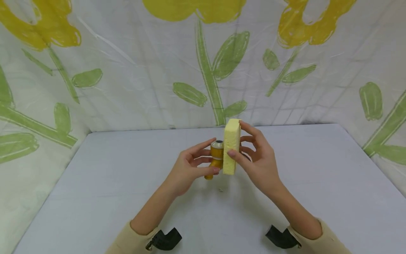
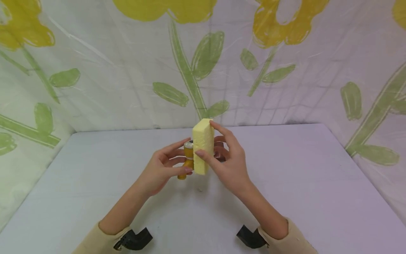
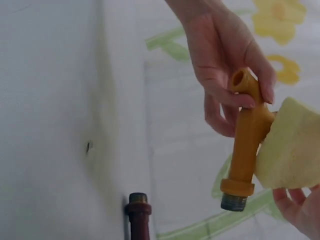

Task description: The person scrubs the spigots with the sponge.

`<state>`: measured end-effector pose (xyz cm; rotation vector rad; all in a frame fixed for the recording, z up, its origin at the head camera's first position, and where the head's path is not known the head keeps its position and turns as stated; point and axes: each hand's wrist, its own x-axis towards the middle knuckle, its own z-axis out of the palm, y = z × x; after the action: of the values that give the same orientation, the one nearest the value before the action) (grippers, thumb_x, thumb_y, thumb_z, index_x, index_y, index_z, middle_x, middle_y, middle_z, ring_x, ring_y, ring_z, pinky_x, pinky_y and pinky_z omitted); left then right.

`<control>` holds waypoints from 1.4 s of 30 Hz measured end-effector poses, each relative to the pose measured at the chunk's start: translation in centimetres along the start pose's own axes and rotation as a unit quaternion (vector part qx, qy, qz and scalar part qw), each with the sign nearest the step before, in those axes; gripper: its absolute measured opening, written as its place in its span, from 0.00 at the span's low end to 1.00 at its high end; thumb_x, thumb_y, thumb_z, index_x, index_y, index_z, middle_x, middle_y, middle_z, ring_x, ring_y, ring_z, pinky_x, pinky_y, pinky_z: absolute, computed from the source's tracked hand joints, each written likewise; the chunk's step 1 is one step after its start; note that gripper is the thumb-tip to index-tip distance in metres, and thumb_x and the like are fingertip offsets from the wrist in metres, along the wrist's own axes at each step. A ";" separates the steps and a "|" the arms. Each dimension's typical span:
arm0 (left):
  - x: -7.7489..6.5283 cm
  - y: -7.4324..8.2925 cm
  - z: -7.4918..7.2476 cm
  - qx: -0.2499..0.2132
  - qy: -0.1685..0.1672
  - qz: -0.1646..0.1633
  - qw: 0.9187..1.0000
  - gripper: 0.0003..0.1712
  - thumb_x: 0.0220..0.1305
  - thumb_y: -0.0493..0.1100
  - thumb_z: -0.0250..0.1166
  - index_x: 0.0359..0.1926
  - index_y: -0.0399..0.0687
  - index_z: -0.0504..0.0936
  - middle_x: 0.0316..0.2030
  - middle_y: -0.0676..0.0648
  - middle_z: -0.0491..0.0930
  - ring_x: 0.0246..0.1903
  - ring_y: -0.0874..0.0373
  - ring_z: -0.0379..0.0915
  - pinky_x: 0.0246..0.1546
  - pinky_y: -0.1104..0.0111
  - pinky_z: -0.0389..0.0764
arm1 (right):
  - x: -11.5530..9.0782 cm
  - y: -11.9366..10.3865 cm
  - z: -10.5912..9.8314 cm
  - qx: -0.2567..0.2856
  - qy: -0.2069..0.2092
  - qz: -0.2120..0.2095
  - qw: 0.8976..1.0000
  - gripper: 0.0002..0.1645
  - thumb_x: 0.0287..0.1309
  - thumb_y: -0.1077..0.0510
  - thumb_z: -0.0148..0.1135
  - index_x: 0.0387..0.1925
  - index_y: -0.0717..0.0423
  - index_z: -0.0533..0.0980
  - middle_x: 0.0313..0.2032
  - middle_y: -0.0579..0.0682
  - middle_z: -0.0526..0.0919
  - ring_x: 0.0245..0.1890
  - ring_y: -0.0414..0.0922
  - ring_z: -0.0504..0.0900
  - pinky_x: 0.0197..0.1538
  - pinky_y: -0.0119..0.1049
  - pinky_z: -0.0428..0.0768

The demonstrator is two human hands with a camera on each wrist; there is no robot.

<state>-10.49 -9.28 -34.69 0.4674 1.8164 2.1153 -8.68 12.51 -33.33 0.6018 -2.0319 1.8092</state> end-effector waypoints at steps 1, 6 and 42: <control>0.0 0.0 0.0 0.002 -0.004 0.000 1.000 0.43 0.62 0.22 0.70 0.77 0.42 0.70 0.59 0.36 0.81 0.53 0.49 0.81 0.48 0.60 0.90 | 0.1 0.0 -0.1 0.011 0.003 -0.001 1.000 0.47 0.57 0.80 0.68 0.76 0.59 0.67 0.70 0.51 0.71 0.53 0.48 0.76 0.54 0.29 0.85; -0.1 0.0 0.1 0.003 -0.015 0.011 1.000 0.41 0.64 0.22 0.68 0.77 0.41 0.70 0.57 0.34 0.84 0.49 0.53 0.85 0.46 0.60 0.91 | 0.4 0.2 -0.4 0.045 0.017 0.002 0.999 0.46 0.59 0.81 0.66 0.77 0.61 0.65 0.70 0.51 0.72 0.55 0.49 0.76 0.57 0.30 0.85; 0.1 -0.9 -0.4 -0.042 -0.028 0.072 0.996 0.29 0.66 0.23 0.67 0.67 0.24 0.73 0.56 0.42 0.86 0.49 0.57 0.87 0.46 0.57 0.91 | 0.7 1.1 -0.8 0.184 0.040 -0.007 0.982 0.33 0.69 0.70 0.66 0.71 0.51 0.68 0.62 0.49 0.76 0.54 0.44 0.80 0.50 0.28 0.87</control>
<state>-10.73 -9.50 -35.63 0.6480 1.7025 2.2396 -9.88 13.40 -33.82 0.6286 -1.6450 2.1824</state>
